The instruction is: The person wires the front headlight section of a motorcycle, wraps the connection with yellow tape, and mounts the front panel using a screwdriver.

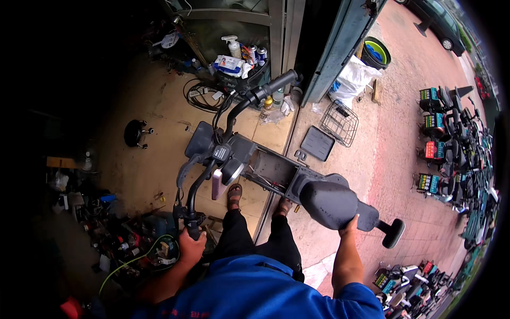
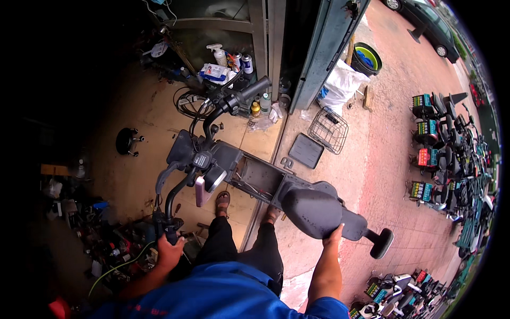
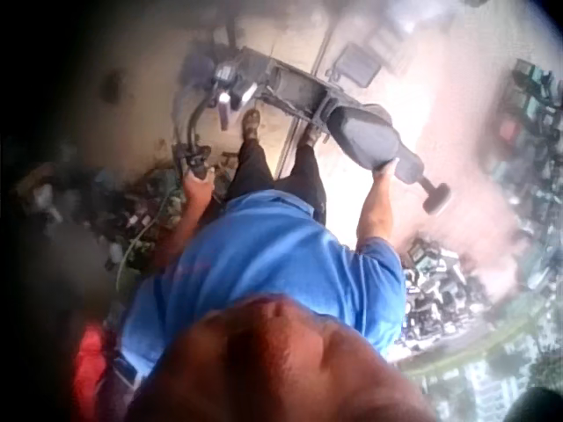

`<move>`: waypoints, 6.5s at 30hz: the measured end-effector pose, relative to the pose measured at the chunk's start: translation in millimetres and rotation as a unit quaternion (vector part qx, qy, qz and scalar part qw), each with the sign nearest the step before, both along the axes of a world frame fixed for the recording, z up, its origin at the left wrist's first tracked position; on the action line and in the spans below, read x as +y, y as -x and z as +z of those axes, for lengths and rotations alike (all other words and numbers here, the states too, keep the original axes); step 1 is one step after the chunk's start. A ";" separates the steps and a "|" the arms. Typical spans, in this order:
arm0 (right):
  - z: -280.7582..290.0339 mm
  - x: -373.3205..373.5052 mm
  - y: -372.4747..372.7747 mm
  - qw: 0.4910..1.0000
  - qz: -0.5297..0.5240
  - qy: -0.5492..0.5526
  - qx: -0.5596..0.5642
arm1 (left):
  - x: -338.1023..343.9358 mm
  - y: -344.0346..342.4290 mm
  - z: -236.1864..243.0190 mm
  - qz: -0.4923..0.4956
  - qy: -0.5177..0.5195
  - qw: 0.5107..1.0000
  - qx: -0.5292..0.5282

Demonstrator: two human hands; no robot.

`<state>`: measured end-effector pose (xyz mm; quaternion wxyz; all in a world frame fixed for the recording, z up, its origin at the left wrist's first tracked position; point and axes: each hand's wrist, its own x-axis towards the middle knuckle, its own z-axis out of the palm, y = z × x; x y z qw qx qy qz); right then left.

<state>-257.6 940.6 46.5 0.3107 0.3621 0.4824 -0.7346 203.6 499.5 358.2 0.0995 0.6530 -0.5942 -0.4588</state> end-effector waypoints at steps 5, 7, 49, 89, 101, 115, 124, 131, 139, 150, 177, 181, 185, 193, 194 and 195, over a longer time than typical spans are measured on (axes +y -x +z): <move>15.6 3.2 -3.3 0.998 0.057 0.000 -0.041 | 10.4 -40.2 -17.7 -0.048 0.113 0.985 -0.126; 15.2 7.8 -4.1 0.995 0.063 0.023 -0.076 | 20.5 -49.6 -19.3 -0.046 0.145 0.975 -0.164; 85.3 -210.1 -149.9 0.939 0.289 -0.167 -0.082 | -180.5 -203.2 -30.7 0.075 0.165 0.969 -0.170; 124.6 -638.8 -278.5 0.933 0.287 -0.210 -0.056 | -569.8 -348.2 -28.1 0.118 0.173 0.967 -0.147; 101.9 -856.1 -263.6 0.938 0.282 -0.196 -0.044 | -818.5 -270.2 68.3 0.047 0.162 0.971 -0.167; 96.9 -1012.5 -311.1 0.968 0.152 -0.195 0.039 | -972.1 -321.4 75.9 -0.024 0.172 0.970 -0.169; 91.4 -1056.5 -454.7 0.853 0.083 -0.459 0.235 | -1009.4 -360.7 60.7 -0.205 0.096 0.974 0.010; 48.5 -1200.3 -733.5 0.788 0.583 -0.193 0.046 | -1051.6 -400.9 62.1 -0.369 0.083 0.907 0.184; 3.7 -1300.8 -884.8 0.565 0.773 -0.213 0.195 | -1104.2 -540.7 -40.5 -0.427 -0.332 0.811 0.223; -63.9 -1427.7 -1076.0 0.521 0.797 -0.162 0.259 | -1379.1 -752.8 -199.2 -0.725 -0.193 0.605 -0.267; 46.1 -1580.7 -1056.1 0.720 0.601 0.319 -0.135 | -1576.6 -685.7 -158.6 -0.585 -0.738 0.242 -0.234; -164.7 -1603.0 -1049.3 0.713 0.637 -0.194 0.219 | -1556.9 -628.0 -248.2 -0.624 -0.715 0.204 -0.238; -287.9 -1629.4 -945.3 0.794 0.462 -0.332 0.214 | -1540.1 -563.9 -358.3 -0.789 -0.500 0.326 -0.143; -405.7 -1678.8 -839.6 0.670 0.609 -0.376 0.198 | -1517.8 -518.6 -483.7 -0.842 -0.243 0.460 -0.141; -417.0 -1681.2 -839.5 0.674 0.622 -0.357 0.178 | -1519.4 -521.0 -493.7 -0.835 -0.244 0.475 -0.132; -429.3 -1677.3 -839.2 0.678 0.632 -0.341 0.157 | -1519.2 -521.8 -502.7 -0.830 -0.243 0.487 -0.120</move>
